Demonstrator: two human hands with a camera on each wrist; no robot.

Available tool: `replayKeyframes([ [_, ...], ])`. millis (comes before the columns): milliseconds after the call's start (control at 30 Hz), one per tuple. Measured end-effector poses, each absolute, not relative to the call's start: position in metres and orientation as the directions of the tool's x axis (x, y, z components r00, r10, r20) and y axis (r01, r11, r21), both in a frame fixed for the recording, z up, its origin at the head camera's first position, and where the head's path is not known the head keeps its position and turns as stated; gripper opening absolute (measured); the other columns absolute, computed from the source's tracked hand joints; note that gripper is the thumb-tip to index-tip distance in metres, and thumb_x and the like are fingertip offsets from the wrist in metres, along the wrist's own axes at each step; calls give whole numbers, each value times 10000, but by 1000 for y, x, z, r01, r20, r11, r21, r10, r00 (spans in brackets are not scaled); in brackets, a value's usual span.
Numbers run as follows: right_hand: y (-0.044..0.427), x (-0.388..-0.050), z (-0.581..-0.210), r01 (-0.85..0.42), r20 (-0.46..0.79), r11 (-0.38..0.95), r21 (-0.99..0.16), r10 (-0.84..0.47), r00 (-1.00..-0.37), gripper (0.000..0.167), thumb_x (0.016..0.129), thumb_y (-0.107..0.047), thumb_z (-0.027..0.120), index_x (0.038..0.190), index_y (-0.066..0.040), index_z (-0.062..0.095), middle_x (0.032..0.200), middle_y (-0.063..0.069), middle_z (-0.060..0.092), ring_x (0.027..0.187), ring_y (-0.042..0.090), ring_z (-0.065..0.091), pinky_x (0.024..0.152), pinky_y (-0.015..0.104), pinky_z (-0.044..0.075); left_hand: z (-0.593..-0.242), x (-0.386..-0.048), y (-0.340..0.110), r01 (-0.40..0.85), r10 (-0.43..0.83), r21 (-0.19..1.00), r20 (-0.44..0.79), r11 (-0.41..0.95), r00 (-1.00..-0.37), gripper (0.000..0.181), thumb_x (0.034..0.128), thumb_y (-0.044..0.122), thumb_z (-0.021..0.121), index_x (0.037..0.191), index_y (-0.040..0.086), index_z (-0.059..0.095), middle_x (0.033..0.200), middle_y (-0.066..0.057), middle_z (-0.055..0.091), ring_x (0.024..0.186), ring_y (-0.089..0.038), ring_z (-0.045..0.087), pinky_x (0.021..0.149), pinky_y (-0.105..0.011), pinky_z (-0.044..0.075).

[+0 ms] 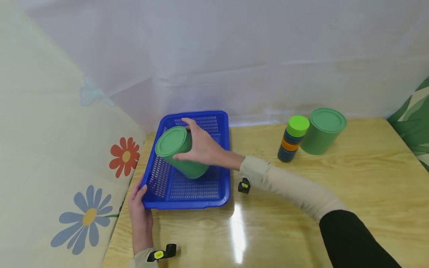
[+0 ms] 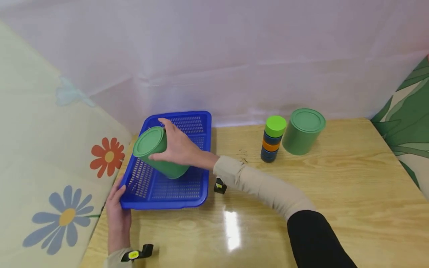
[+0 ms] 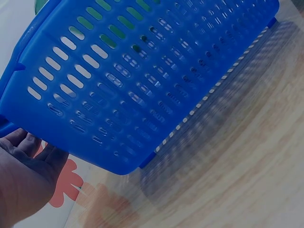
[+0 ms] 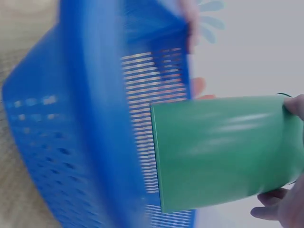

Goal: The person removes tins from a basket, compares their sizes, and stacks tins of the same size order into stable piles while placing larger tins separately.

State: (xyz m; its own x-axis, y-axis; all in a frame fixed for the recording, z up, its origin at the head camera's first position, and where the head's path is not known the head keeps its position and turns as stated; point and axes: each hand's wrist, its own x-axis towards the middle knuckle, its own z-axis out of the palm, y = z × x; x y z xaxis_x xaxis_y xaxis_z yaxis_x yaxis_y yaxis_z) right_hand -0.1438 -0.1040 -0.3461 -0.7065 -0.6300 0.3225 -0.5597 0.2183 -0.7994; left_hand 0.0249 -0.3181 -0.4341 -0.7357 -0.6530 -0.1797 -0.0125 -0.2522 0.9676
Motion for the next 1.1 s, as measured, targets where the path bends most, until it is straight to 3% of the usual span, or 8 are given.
replayKeyframes([
  [133, -80, -140, -322, -574, 399, 166, -802, -565, -722, 1158, 745, -305, 956, 1592, -68, 204, 1415, 196, 545, 1298, 293, 553, 1001, 398, 522, -434, 23, -321, 19, -654, 961, -173, -276, -737, 436, 1070, 219, 572, 1503, 169, 569, 1413, 32, 552, 1266, -172, 489, 994, -237, 434],
  [300, -41, -135, -296, -624, 497, 76, -777, -533, -684, 1215, 714, -209, 970, 1586, -30, 143, 1325, 228, 557, 1224, 310, 587, 1029, 357, 501, -434, 22, -328, 29, -658, 960, -168, -279, -734, 425, 1069, 215, 574, 1491, 170, 584, 1406, 35, 554, 1259, -162, 505, 974, -213, 455],
  [533, 38, -115, -302, -649, 543, -3, -761, -551, -634, 1245, 694, -87, 941, 1589, -10, 79, 1333, 236, 549, 1225, 352, 603, 1066, 380, 481, -431, 23, -341, 15, -651, 960, -180, -281, -738, 450, 1071, 221, 568, 1517, 163, 551, 1463, 14, 526, 1290, -149, 494, 996, -196, 443],
  [667, 85, -103, -322, -667, 579, 32, -744, -469, -667, 1238, 662, -53, 930, 1581, 24, 105, 1324, 284, 568, 1209, 348, 614, 1075, 329, 467, -428, 22, -349, 55, -663, 948, -178, -315, -727, 432, 1060, 191, 592, 1490, 153, 583, 1443, 12, 544, 1272, -132, 512, 973, -170, 453],
  [767, 121, -97, -338, -659, 587, 72, -749, -390, -710, 1209, 664, 30, 897, 1589, 14, 118, 1332, 288, 562, 1211, 242, 612, 1058, 263, 464, -427, 22, -354, 84, -669, 931, -191, -356, -718, 416, 1047, 157, 611, 1463, 139, 610, 1405, 12, 571, 1220, -104, 563, 942, -154, 480],
  [900, 163, -90, -357, -622, 575, 118, -774, -282, -768, 1179, 675, 195, 816, 1604, -31, 126, 1348, 140, 549, 1210, 106, 580, 1025, 189, 452, -427, 23, -359, 106, -682, 913, -213, -393, -700, 398, 1033, 130, 635, 1431, 127, 640, 1378, 3, 588, 1151, -79, 621, 898, -156, 511],
  [1000, 185, -88, -368, -583, 561, 105, -805, -182, -807, 1140, 686, 290, 732, 1604, -59, 152, 1327, 21, 544, 1200, 100, 567, 999, 165, 450, -425, 24, -363, 122, -685, 903, -218, -412, -696, 391, 1023, 122, 653, 1413, 128, 656, 1357, 10, 607, 1129, -74, 636, 883, -161, 521],
  [1100, 197, -91, -384, -530, 525, 104, -842, -74, -848, 1097, 706, 322, 673, 1602, -68, 173, 1292, -14, 541, 1184, 106, 555, 966, 154, 451, -424, 24, -367, 145, -689, 892, -218, -427, -692, 368, 1016, 103, 656, 1383, 126, 678, 1311, 29, 656, 1114, -80, 649, 872, -169, 527],
])
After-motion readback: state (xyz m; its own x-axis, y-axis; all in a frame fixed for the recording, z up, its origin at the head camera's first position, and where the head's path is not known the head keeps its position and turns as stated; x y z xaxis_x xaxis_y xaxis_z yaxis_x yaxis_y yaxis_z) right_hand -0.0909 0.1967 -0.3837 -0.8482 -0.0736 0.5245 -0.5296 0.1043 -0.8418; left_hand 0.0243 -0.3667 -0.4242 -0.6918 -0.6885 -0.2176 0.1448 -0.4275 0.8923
